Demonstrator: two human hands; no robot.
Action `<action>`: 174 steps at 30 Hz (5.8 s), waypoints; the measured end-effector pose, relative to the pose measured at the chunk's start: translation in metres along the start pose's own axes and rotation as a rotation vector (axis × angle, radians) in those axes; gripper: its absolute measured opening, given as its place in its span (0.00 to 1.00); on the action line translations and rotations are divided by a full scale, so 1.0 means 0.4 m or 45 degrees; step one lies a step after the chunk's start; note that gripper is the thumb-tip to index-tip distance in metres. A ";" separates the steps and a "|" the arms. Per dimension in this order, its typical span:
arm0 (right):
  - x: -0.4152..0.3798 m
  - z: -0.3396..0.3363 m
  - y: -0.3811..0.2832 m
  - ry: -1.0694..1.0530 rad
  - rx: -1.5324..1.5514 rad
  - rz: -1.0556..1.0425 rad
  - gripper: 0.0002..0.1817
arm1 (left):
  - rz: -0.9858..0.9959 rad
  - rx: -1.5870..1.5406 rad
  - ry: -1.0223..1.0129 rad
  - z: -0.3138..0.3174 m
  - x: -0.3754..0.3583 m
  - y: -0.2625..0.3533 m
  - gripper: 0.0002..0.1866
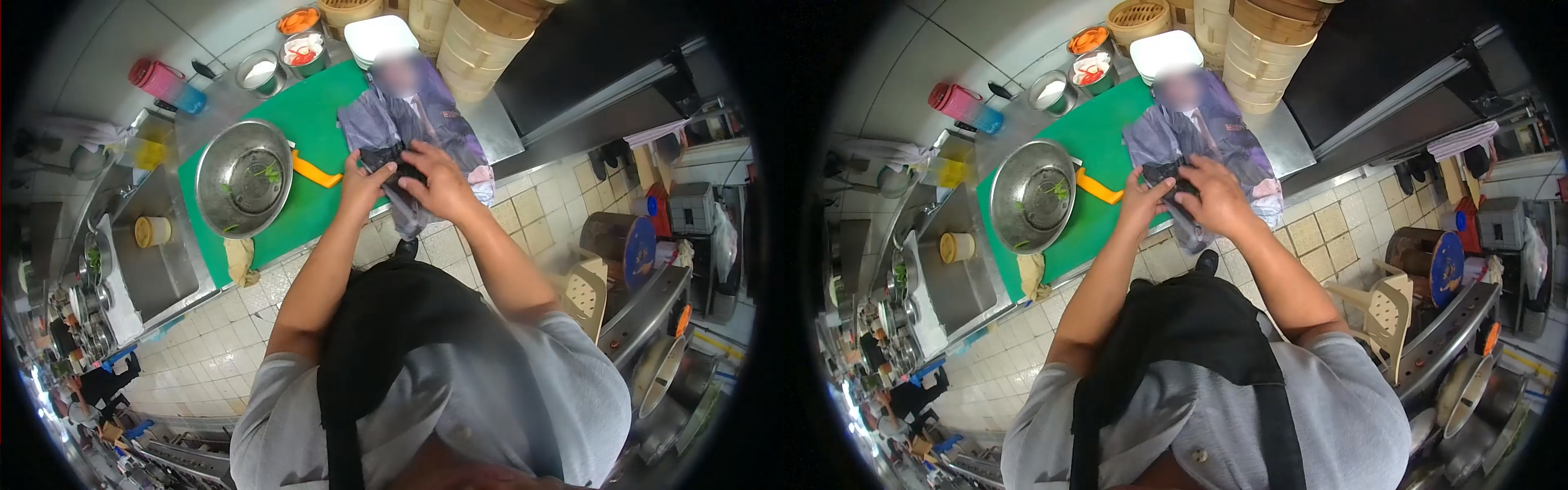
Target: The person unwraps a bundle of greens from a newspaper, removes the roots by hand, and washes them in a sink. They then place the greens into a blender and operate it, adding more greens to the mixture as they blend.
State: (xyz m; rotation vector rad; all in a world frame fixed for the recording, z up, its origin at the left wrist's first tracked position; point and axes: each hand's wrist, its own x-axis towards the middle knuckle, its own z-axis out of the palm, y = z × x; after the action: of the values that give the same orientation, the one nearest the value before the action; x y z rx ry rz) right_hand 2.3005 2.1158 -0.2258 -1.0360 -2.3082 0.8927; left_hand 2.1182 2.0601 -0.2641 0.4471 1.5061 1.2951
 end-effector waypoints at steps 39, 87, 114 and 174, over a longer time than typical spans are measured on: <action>0.035 -0.381 0.296 0.712 -0.068 0.438 0.11 | 0.338 1.413 0.315 0.075 -0.089 0.275 0.40; 0.148 -0.213 0.226 -0.124 0.432 0.209 0.37 | -0.002 -0.661 -0.072 0.203 -0.023 0.115 0.27; 0.124 -0.284 0.389 0.117 -0.416 0.093 0.13 | 0.139 -0.858 0.103 -0.081 -0.165 0.158 0.30; 0.190 -0.396 -0.285 0.953 0.482 -0.475 0.09 | 0.266 0.217 0.471 -0.252 -0.671 -0.063 0.52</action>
State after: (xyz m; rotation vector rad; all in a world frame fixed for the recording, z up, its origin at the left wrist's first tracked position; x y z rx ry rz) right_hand 2.2978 2.1763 -0.0253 -0.5985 -1.5492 0.6097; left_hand 2.1412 1.7867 -0.1770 0.5045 1.9299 1.4759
